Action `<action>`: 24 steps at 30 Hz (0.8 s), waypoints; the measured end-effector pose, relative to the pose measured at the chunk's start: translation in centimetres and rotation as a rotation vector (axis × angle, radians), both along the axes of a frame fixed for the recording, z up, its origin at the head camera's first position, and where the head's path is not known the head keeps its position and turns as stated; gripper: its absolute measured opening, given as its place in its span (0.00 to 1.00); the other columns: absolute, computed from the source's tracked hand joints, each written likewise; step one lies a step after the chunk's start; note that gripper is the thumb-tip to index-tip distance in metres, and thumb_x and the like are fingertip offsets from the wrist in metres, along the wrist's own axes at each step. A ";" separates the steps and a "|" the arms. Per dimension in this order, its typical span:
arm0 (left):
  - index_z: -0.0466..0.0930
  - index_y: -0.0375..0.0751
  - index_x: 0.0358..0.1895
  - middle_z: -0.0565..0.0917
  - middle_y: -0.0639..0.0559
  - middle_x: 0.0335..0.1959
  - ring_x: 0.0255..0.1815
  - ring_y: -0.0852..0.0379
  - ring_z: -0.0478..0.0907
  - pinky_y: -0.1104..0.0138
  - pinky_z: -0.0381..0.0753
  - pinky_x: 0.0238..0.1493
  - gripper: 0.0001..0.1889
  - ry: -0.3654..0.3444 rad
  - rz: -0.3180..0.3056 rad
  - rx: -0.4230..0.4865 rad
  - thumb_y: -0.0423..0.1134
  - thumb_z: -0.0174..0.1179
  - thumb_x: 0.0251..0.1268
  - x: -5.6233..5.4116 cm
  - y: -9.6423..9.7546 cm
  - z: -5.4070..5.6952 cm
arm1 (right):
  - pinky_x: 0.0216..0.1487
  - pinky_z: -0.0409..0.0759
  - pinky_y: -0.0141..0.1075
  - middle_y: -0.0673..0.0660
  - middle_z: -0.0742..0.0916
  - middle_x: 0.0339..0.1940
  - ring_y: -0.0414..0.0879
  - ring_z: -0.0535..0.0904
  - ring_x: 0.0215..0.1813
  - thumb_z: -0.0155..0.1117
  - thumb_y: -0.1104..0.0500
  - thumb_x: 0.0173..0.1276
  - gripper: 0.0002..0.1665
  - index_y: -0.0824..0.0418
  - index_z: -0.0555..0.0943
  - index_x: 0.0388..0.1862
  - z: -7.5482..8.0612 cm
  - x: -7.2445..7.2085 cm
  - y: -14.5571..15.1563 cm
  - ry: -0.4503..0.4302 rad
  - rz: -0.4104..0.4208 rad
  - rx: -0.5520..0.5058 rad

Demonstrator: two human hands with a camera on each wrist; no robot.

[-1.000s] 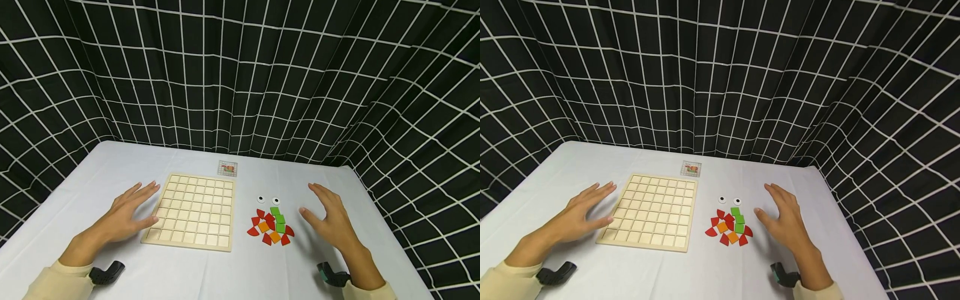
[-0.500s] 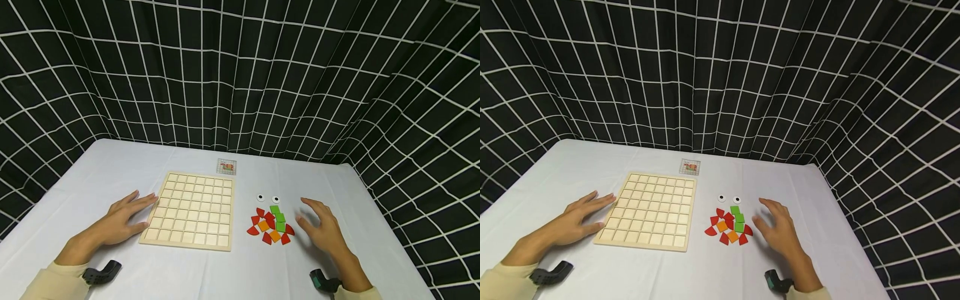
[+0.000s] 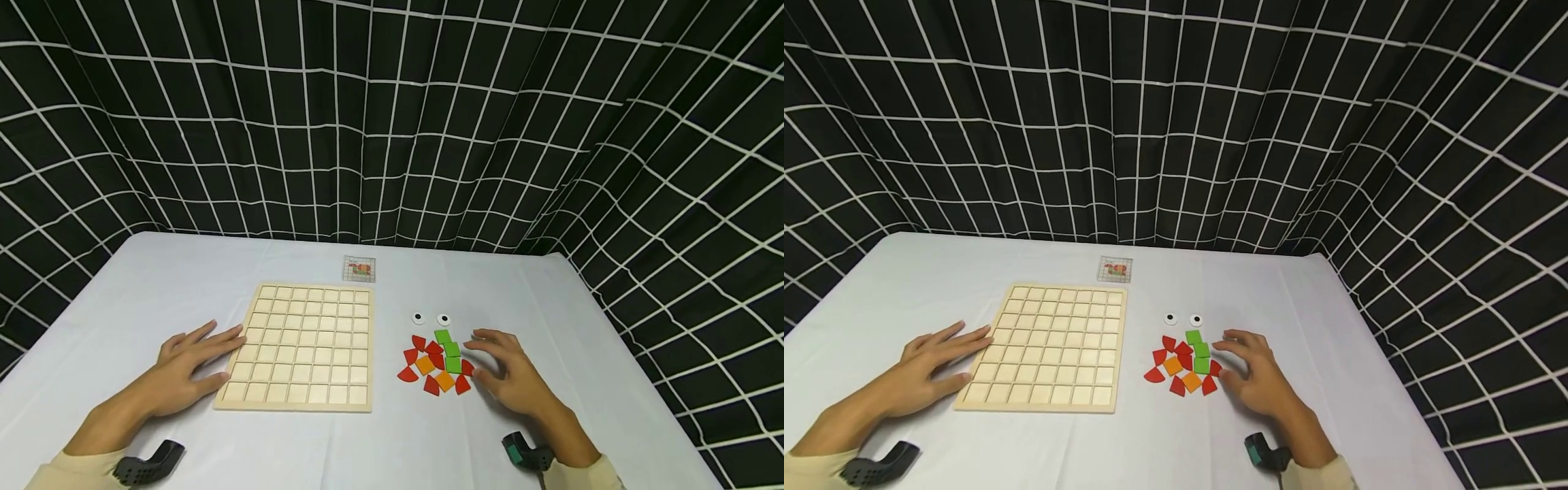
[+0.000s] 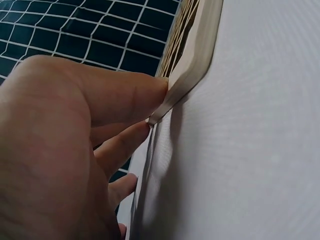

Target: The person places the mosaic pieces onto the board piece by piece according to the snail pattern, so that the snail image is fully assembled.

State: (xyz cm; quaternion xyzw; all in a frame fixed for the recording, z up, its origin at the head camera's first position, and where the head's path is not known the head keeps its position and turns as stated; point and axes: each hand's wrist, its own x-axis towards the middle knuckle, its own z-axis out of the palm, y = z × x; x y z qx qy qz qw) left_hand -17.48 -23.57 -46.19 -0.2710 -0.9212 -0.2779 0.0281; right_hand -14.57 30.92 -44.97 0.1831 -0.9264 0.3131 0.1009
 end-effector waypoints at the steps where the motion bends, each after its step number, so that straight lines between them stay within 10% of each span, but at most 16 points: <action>1: 0.74 0.47 0.65 0.67 0.51 0.70 0.73 0.37 0.49 0.37 0.39 0.63 0.27 -0.002 0.004 0.006 0.42 0.64 0.61 0.0 0.0 0.0 | 0.58 0.64 0.62 0.59 0.76 0.61 0.55 0.63 0.64 0.69 0.67 0.55 0.24 0.54 0.84 0.52 0.0 0.0 -0.1 -0.014 -0.005 0.015; 24: 0.76 0.46 0.64 0.70 0.47 0.68 0.72 0.36 0.51 0.37 0.38 0.62 0.27 0.006 0.030 0.039 0.39 0.65 0.59 0.3 0.3 0.0 | 0.55 0.67 0.56 0.55 0.78 0.53 0.52 0.64 0.58 0.74 0.62 0.55 0.13 0.48 0.84 0.37 0.1 0.4 -1.2 -0.040 -0.067 0.112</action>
